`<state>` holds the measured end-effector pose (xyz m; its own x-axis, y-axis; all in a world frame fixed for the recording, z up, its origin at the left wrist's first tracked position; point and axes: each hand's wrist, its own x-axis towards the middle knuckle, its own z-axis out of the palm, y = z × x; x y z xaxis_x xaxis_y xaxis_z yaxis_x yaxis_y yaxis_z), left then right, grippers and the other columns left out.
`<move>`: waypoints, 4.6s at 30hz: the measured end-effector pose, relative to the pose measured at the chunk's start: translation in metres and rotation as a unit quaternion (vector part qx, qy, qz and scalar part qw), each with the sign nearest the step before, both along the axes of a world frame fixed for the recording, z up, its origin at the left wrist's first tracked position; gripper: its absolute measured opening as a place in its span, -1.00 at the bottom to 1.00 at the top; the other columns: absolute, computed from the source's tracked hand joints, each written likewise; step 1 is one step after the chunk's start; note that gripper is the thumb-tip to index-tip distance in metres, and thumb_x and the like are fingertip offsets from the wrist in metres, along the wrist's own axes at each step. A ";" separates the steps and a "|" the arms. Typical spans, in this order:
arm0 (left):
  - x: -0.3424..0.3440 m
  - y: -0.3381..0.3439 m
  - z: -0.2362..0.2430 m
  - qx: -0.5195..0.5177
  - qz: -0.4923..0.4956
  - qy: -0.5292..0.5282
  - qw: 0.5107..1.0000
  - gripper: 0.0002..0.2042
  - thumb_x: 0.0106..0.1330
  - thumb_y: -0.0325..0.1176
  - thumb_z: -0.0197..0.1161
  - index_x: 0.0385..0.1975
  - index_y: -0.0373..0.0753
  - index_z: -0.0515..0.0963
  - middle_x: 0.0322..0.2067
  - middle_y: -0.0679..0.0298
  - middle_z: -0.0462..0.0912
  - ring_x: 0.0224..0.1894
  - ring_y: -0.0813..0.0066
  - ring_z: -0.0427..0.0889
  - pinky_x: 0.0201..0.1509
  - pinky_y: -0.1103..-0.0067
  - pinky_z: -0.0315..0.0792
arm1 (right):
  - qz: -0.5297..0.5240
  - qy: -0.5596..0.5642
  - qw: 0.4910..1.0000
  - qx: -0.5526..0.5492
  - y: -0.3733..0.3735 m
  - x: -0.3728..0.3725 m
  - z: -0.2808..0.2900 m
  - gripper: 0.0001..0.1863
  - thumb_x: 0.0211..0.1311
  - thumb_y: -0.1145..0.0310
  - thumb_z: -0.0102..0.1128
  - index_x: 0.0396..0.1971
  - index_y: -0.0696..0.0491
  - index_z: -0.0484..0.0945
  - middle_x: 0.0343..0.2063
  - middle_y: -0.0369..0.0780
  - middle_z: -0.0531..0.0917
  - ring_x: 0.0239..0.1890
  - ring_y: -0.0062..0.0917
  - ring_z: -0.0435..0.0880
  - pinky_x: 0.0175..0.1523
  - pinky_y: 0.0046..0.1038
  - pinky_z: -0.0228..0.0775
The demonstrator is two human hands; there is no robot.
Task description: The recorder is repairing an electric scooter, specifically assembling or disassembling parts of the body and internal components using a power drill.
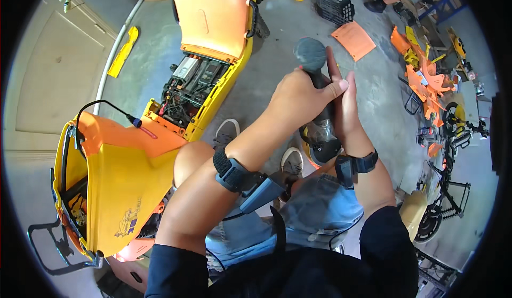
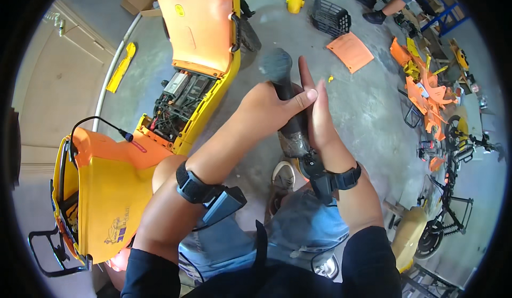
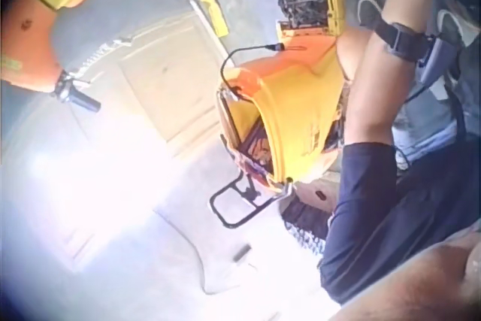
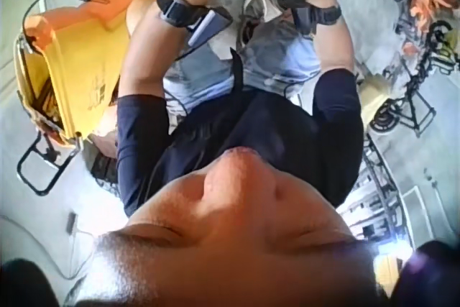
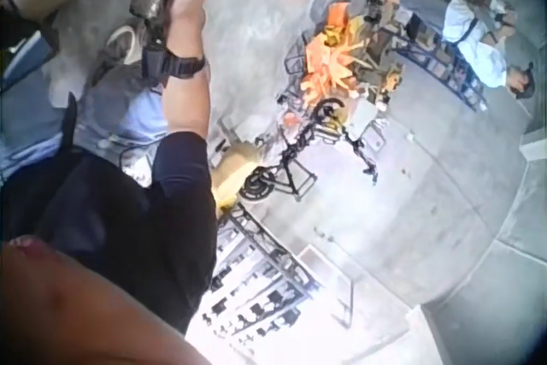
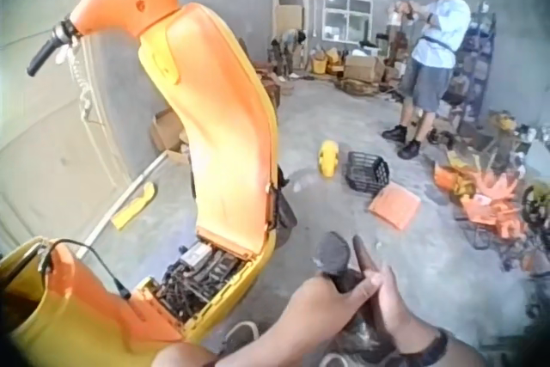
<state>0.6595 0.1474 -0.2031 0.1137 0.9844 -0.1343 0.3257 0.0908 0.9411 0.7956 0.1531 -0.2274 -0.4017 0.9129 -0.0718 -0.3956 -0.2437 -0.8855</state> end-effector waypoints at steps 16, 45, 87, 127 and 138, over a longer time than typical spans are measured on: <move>0.003 0.045 -0.007 -0.339 0.143 -0.402 0.839 -0.79 0.14 -0.18 0.26 -0.56 -0.09 0.40 -0.70 0.45 0.41 -0.79 0.65 0.20 -0.69 0.65 0.01 | -0.223 -0.409 0.884 0.047 0.040 0.127 -0.102 -0.49 0.45 0.02 -0.08 0.20 0.08 0.34 -0.50 -0.19 0.60 -0.62 -0.59 0.56 -0.50 -0.58 0.36; -0.053 0.057 -0.010 -0.272 0.308 -0.565 0.715 -0.56 0.24 -0.05 0.15 -0.08 -0.31 0.47 -0.16 0.18 0.51 -0.11 0.39 0.44 0.02 0.42 0.29 | 0.102 -0.787 0.608 -0.022 -0.032 0.133 -0.371 -0.62 0.25 0.22 0.10 0.01 0.06 0.56 -0.05 -0.07 0.64 0.02 -0.20 0.62 0.14 -0.23 0.43; -0.013 0.054 -0.018 -0.311 0.297 -0.523 0.736 -0.62 0.09 -0.05 0.18 -0.28 -0.26 0.47 -0.38 0.24 0.41 -0.30 0.43 0.30 -0.13 0.40 0.19 | 0.046 -0.726 0.682 -0.083 -0.035 0.115 -0.341 -0.52 0.31 0.22 0.08 0.16 0.14 0.35 0.07 -0.10 0.53 0.11 -0.32 0.53 0.21 -0.34 0.35; 0.025 0.032 -0.018 -0.327 0.316 -0.571 0.684 -0.26 0.24 0.32 -0.04 -0.01 -0.35 0.53 -0.11 0.04 0.61 -0.08 0.23 0.56 -0.02 0.38 0.38 | -0.109 -0.265 0.955 0.078 -0.039 0.002 0.010 -0.74 0.42 0.23 0.08 -0.14 0.13 0.45 -0.34 -0.28 0.60 -0.37 -0.64 0.60 -0.27 -0.61 0.45; -0.015 0.016 -0.006 -0.312 0.321 -0.721 0.530 -0.46 0.17 0.20 0.13 -0.33 -0.28 0.50 -0.52 0.20 0.45 -0.44 0.40 0.40 -0.39 0.35 0.28 | -0.139 -0.392 0.862 0.292 -0.050 -0.050 0.039 -0.87 0.36 0.41 0.13 -0.28 0.17 0.52 -0.56 -0.39 0.48 -0.57 -0.80 0.37 -0.49 -0.71 0.17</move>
